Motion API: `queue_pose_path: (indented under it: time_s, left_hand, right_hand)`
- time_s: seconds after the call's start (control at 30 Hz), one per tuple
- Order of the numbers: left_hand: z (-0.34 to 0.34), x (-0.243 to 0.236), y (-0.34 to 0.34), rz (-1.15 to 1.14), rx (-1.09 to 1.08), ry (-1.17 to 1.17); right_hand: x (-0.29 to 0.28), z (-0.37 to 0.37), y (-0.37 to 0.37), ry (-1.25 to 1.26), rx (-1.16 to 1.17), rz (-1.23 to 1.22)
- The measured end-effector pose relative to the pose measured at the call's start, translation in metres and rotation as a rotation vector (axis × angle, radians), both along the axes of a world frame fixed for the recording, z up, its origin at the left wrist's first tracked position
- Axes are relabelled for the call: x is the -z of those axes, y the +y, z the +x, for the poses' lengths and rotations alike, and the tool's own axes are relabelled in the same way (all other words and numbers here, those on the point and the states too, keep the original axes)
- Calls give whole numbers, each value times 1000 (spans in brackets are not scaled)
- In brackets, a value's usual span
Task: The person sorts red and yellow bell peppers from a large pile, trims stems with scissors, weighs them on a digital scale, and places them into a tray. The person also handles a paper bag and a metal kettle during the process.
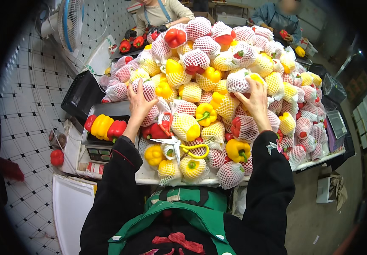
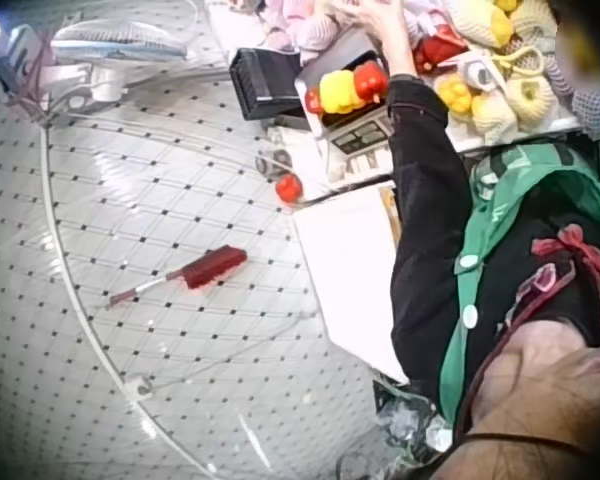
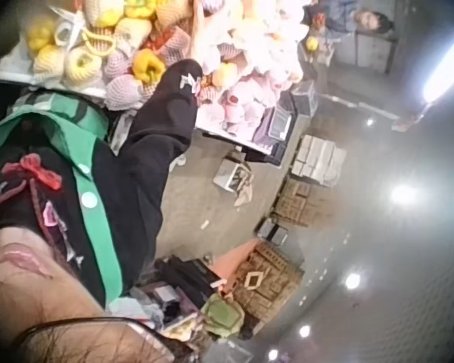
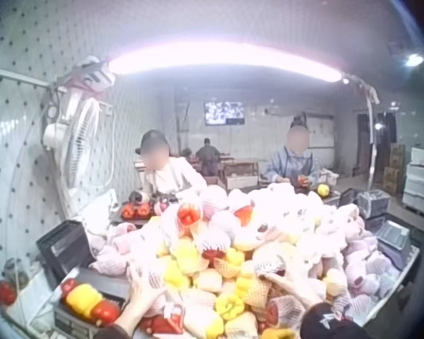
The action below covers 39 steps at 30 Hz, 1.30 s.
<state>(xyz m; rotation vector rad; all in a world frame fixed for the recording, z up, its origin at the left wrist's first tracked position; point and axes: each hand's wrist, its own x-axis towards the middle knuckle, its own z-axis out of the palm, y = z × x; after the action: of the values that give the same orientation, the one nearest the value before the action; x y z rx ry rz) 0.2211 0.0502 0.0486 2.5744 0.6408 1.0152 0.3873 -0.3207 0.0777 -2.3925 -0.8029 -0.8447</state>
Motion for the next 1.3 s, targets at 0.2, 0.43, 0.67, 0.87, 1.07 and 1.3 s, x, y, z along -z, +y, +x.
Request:
queue_pose_path:
  time_s: [0.2, 0.43, 0.67, 0.87, 1.07, 1.3]
  left_hand:
    - [1, -2, 16, 70, -7, -40]
    - [12, -48, -53, 134, 485, -416]
    - [32, 0, -94, 43, 753, 20]
    - [-20, -6, -26, 224, 154, 279]
    - [-31, 5, 8, 46, 139, 629]
    - [-30, -7, 6, 3, 106, 530]
  right_hand:
    - [-2, 2, -12, 102, -156, 121]
    - [-6, -1, -12, -5, -40, 37]
    - [-31, -53, 69, -83, -332, -168]
    - [9, -58, 72, 202, -385, -358]
    - [-18, -55, 69, 378, -442, -396]
    - [-53, -58, 82, 269, -508, -498]
